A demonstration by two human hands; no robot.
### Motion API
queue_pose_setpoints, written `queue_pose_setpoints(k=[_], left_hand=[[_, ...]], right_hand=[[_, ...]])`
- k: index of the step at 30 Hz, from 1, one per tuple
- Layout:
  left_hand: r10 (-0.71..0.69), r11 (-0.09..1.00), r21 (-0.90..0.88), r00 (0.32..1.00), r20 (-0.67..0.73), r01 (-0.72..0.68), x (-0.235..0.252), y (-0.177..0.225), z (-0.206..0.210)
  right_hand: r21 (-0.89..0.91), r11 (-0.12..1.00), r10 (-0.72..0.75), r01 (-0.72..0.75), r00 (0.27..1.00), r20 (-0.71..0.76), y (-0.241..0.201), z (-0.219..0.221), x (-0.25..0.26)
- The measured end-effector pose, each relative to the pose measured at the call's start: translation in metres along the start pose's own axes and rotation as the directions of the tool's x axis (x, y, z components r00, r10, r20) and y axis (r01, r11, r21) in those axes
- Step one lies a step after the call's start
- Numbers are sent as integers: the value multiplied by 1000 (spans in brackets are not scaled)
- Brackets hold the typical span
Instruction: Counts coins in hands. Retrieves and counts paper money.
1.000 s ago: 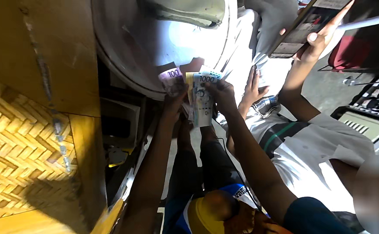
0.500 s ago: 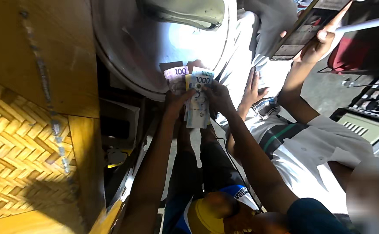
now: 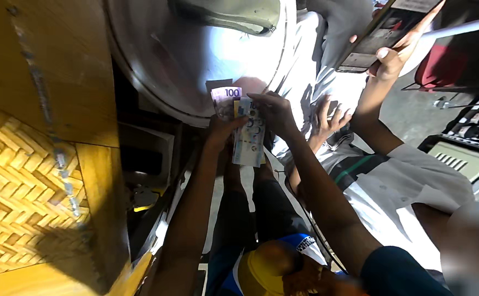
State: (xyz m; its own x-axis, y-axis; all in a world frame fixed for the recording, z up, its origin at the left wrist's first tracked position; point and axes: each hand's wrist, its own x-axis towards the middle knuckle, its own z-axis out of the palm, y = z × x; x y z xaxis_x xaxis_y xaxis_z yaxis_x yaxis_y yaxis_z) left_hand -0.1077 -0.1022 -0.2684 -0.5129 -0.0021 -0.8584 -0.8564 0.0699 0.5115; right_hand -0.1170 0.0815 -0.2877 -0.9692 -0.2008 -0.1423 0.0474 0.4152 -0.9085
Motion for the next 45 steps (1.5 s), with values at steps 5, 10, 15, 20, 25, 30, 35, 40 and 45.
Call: queue_pose_setpoints(k=[5,10,15,20,25,30,35,40,45], left_hand=[[50,995,-89,998,-49,-54,2,-3,3],[1,998,-59,995,-103,-7,1,3,12],[38,990,-135,996,-87,-49,3,-6,6],[21,1000,9,985,-170,-20,-7,4,6],[92,993,79,987,-129,-82,-13,13,12],[99,993,69,991,-94,-92,-14,12,10],[118,993,16,993,2,-118,-12,16,13],[45,998,33,995,85,-48,-15,27,29],[-7,1000,5,995,99,7,-23,32,41]], right_hand=[[266,921,326,-285,937,-126,-8,9,-10],[555,605,656,-571,752,58,-19,23,-35],[706,422,734,-568,671,101,-10,27,-40],[669,494,704,-556,707,68,-9,25,-44],[630,582,682,-514,730,-35,-21,17,-46],[746,498,685,-443,728,-25,-21,11,-46],[692,501,681,-519,730,55,-20,-6,-51],[686,545,636,-482,771,36,-16,-15,-61],[662,509,742,-550,670,-13,-109,-77,-48]])
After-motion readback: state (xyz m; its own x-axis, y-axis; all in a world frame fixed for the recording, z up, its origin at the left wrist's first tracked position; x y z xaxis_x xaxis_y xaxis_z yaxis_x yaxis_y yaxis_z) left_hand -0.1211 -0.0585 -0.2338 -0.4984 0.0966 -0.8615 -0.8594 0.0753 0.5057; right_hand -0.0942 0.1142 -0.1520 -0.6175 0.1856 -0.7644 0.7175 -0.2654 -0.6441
